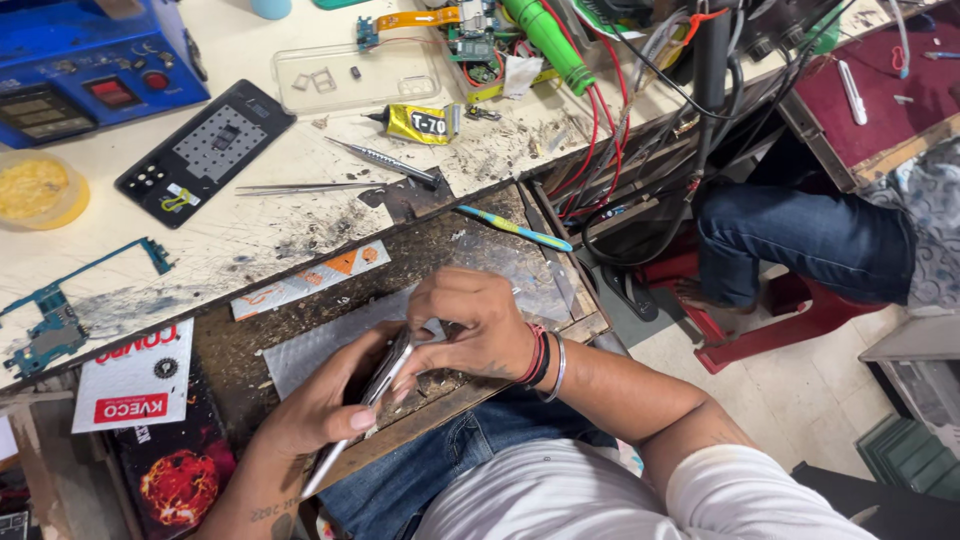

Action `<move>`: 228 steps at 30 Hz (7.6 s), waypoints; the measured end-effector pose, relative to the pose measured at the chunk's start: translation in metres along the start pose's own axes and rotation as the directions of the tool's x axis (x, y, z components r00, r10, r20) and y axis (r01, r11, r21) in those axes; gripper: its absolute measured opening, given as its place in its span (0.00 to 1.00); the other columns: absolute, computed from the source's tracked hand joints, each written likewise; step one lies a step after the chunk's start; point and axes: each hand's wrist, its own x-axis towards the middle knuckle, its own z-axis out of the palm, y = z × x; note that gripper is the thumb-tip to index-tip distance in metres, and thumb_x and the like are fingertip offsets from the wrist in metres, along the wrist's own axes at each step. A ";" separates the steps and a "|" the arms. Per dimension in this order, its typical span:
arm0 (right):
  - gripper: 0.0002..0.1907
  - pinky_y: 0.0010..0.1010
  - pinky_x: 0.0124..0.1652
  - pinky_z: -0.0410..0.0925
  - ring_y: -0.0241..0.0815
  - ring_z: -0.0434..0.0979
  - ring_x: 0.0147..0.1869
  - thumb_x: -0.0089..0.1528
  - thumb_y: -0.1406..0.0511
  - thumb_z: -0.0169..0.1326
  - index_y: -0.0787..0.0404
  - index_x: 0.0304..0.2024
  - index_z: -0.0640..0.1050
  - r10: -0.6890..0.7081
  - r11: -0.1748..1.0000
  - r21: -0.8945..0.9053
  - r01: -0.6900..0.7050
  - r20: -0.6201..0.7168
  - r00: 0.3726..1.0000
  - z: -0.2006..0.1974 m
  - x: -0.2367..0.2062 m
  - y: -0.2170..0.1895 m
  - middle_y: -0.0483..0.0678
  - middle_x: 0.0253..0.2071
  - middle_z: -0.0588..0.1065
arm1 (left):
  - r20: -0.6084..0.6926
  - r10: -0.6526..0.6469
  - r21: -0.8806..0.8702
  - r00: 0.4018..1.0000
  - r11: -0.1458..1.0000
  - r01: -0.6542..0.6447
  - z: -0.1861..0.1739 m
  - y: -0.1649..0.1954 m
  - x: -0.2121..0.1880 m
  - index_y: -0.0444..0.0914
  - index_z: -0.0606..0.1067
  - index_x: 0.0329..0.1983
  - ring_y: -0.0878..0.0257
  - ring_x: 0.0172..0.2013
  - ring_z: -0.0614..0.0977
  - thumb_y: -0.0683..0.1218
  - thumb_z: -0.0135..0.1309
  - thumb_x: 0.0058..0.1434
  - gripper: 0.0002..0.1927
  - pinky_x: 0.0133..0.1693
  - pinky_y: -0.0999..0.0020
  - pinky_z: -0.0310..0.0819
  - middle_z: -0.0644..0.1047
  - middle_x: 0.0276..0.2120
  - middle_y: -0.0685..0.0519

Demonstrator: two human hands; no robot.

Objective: The person disassembles a smartphone by removing the back cover and unscrewing internal components. They then reassemble the phone by placing the back cover and securing it with screws. The person also handles a circuit board and uses a screwdriver and tweezers during the process.

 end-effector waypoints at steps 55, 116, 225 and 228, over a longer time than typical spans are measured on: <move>0.20 0.39 0.40 0.71 0.49 0.78 0.43 0.57 0.55 0.68 0.58 0.41 0.75 -0.042 0.989 -0.132 0.062 0.150 0.988 -0.028 0.031 -0.038 0.46 0.40 0.72 | -0.161 0.536 0.531 0.829 0.755 -0.385 0.016 -0.004 0.008 0.24 0.69 0.61 0.47 0.56 0.81 0.79 0.32 0.67 0.53 0.55 0.57 0.74 0.76 0.55 0.36; 0.27 0.39 0.54 0.74 0.54 0.78 0.57 0.56 0.66 0.70 0.64 0.54 0.74 -0.058 0.939 -0.337 0.067 0.037 0.998 0.031 0.028 -0.049 0.58 0.55 0.70 | -0.365 0.542 0.155 0.757 0.837 -0.524 -0.008 -0.010 -0.002 0.29 0.63 0.71 0.54 0.54 0.79 0.83 0.41 0.60 0.59 0.60 0.56 0.76 0.75 0.54 0.41; 0.14 0.19 0.38 0.71 0.26 0.73 0.35 0.57 0.69 0.69 0.63 0.40 0.77 0.730 0.458 0.675 -0.578 0.086 0.678 0.068 -0.027 0.025 0.39 0.33 0.74 | -0.628 0.545 -0.331 0.555 0.458 -0.825 0.009 -0.017 0.029 0.29 0.63 0.69 0.49 0.48 0.77 0.84 0.33 0.60 0.58 0.54 0.52 0.71 0.73 0.49 0.43; 0.13 0.21 0.36 0.72 0.27 0.73 0.34 0.57 0.68 0.68 0.62 0.39 0.76 0.744 0.365 0.742 -0.562 0.130 0.655 0.073 -0.026 0.026 0.39 0.32 0.74 | -0.630 0.559 -0.321 0.539 0.445 -0.836 0.009 -0.018 0.029 0.29 0.63 0.69 0.49 0.49 0.76 0.84 0.34 0.59 0.59 0.55 0.51 0.71 0.72 0.51 0.43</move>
